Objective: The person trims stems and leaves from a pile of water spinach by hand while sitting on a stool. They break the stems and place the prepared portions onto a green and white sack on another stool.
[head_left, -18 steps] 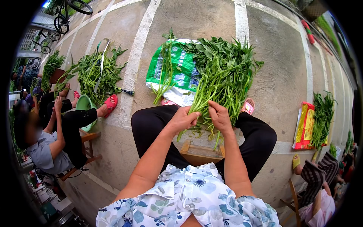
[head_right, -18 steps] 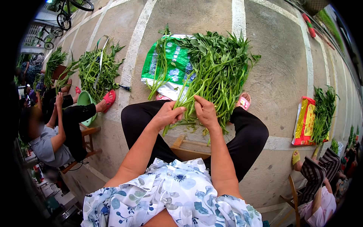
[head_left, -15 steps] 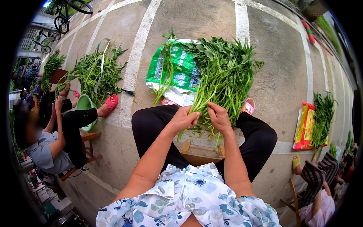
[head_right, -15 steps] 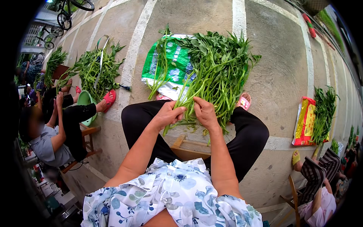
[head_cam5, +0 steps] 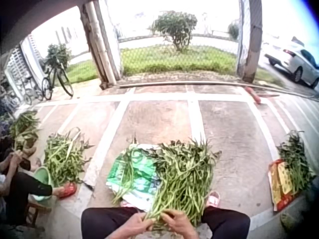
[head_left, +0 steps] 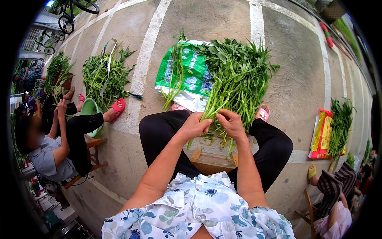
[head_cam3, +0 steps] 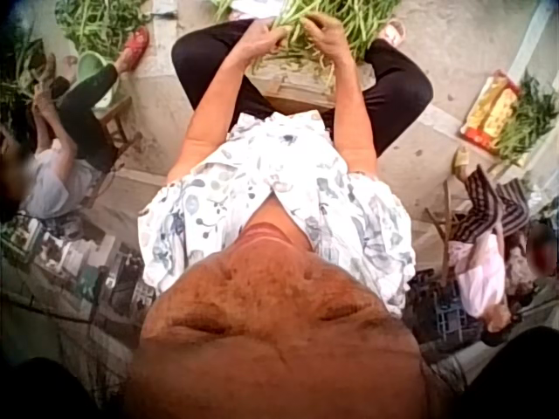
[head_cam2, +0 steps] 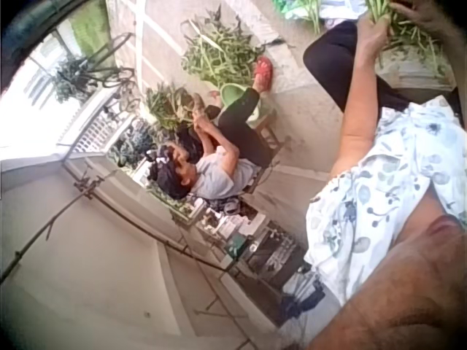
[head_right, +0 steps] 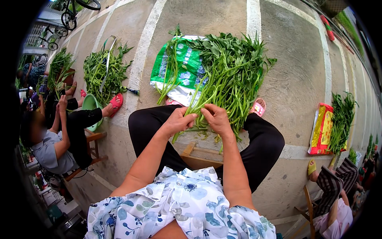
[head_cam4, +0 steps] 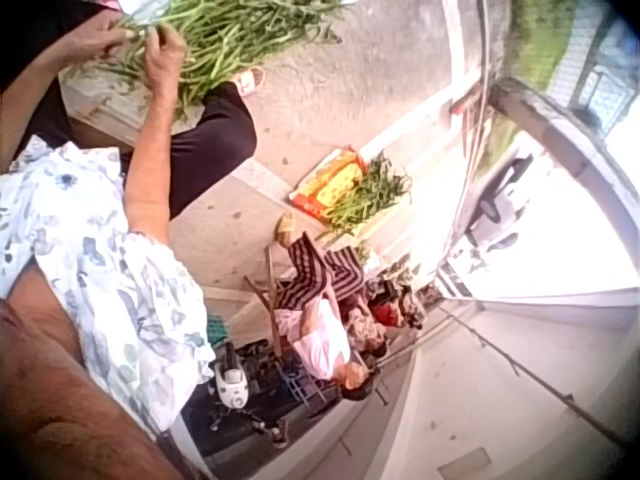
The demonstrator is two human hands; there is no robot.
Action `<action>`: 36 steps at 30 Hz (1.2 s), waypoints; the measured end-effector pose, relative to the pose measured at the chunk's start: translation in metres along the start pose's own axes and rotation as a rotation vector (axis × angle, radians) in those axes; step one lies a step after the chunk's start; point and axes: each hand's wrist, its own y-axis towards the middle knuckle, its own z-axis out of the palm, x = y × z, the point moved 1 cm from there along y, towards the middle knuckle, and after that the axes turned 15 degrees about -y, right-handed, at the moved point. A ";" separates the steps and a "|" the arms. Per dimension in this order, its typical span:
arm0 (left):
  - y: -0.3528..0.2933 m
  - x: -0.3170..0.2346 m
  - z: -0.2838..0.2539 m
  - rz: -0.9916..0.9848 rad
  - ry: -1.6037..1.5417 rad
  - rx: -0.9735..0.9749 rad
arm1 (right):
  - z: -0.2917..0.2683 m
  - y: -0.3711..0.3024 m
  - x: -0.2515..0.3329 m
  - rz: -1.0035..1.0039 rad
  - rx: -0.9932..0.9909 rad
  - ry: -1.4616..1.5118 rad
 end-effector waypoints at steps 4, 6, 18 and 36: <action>-0.001 -0.002 0.001 -0.008 0.020 -0.014 | -0.003 -0.001 0.008 -0.063 -0.024 -0.150; -0.001 -0.001 0.000 -0.008 0.026 -0.015 | -0.003 -0.001 0.013 -0.098 -0.043 -0.203; -0.002 -0.001 -0.002 0.014 0.046 -0.022 | 0.000 -0.005 0.019 -0.197 -0.061 -0.295; 0.002 0.001 0.014 -0.013 0.019 -0.005 | -0.005 0.003 -0.020 0.109 -0.396 0.117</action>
